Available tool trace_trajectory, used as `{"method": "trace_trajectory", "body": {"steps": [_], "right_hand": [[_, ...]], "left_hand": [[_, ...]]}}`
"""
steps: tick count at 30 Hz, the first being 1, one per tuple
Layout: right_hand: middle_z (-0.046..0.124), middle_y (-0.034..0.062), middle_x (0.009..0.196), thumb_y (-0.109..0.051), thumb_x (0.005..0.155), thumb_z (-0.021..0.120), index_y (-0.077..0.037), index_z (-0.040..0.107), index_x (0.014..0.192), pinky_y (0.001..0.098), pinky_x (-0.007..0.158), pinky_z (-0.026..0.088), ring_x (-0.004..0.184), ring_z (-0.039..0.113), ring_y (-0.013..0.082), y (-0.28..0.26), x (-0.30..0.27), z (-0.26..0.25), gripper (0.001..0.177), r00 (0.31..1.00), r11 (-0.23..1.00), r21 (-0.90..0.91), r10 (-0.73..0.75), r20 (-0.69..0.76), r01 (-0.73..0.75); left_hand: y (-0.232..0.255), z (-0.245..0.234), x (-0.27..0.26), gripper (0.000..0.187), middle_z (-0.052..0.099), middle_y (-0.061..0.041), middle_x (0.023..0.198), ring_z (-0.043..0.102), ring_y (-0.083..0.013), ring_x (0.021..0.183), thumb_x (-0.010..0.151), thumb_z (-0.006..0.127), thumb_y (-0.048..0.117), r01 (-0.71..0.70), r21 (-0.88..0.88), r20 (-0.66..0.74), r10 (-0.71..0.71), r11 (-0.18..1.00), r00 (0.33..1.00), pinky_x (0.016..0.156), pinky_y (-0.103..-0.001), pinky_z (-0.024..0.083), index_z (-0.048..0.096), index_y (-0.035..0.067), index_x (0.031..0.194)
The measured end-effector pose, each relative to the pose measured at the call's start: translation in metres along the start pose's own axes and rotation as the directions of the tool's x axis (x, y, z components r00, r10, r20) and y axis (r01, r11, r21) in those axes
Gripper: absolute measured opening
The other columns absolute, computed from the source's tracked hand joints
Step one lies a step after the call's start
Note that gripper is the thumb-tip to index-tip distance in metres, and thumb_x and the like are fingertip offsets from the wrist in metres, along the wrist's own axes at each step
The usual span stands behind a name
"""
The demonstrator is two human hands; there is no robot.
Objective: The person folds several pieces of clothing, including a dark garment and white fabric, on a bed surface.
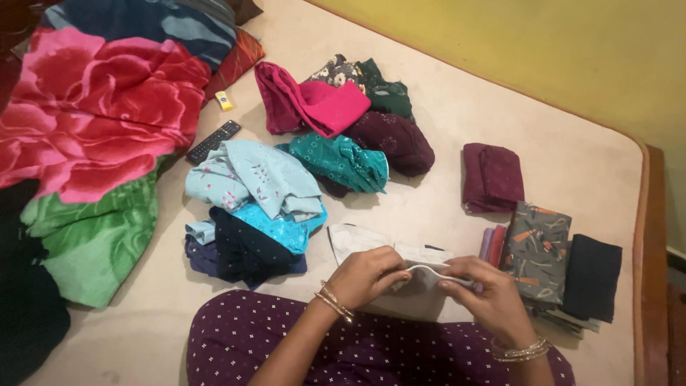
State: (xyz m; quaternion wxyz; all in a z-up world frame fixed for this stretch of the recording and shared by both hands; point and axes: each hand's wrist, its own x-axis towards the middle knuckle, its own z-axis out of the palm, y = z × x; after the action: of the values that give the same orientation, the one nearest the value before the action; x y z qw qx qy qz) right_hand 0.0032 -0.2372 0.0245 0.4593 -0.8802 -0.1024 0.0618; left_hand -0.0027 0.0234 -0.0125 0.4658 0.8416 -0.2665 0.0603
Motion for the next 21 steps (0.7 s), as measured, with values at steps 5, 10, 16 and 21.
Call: {"method": "trace_trajectory", "body": {"steps": [5,10,16,21], "right_hand": [[0.082,0.0088,0.094,-0.017,0.081,0.081,-0.005,0.081,0.097,0.0301,0.063,0.062,0.075,0.075,0.016,0.003,-0.003,0.004,0.021,0.994,0.995,-0.04,0.087,-0.059,-0.089],[0.081,0.0084,0.101,-0.015,0.079,0.08,-0.002,0.078,0.094,0.0292,0.068,0.065,0.084,0.077,0.0148,0.005,-0.003,0.006,0.02,0.997,1.0,-0.008,-0.001,-0.075,0.001],[0.08,0.0086,0.095,-0.017,0.079,0.078,-0.004,0.074,0.103,0.0311,0.072,0.065,0.087,0.079,0.0161,-0.016,-0.001,0.005,0.027,0.996,0.977,-0.208,0.035,-0.079,-0.051],[0.077,0.0052,0.088,-0.026,0.071,0.083,-0.005,0.074,0.108,0.0404,0.078,0.054,0.084,0.072,0.022,-0.032,0.003,0.018,0.043,0.911,0.805,-0.467,-0.412,0.001,0.365]], "left_hand": [[0.001,-0.001,0.002,0.025,0.068,-0.01,0.095,0.069,-0.0283,0.08,0.097,0.066,0.031,-0.069,-0.002,-0.047,0.068,0.998,0.997,0.07,-0.038,0.055,0.066,0.006,0.1],[-0.002,0.004,0.001,0.028,0.067,-0.009,0.085,0.069,-0.0285,0.076,0.096,0.067,0.034,0.018,0.062,0.002,-0.019,0.998,1.0,0.068,-0.039,0.054,0.064,0.007,0.091],[0.001,0.01,-0.002,0.028,0.065,-0.012,0.083,0.066,-0.0331,0.076,0.099,0.064,0.033,-0.003,0.115,0.003,0.003,0.993,1.0,0.066,-0.043,0.052,0.06,0.007,0.09],[0.006,0.011,0.001,0.026,0.065,-0.012,0.081,0.066,-0.0335,0.075,0.101,0.062,0.031,-0.043,0.123,0.016,0.041,0.991,0.999,0.066,-0.045,0.051,0.057,0.008,0.093]]}}
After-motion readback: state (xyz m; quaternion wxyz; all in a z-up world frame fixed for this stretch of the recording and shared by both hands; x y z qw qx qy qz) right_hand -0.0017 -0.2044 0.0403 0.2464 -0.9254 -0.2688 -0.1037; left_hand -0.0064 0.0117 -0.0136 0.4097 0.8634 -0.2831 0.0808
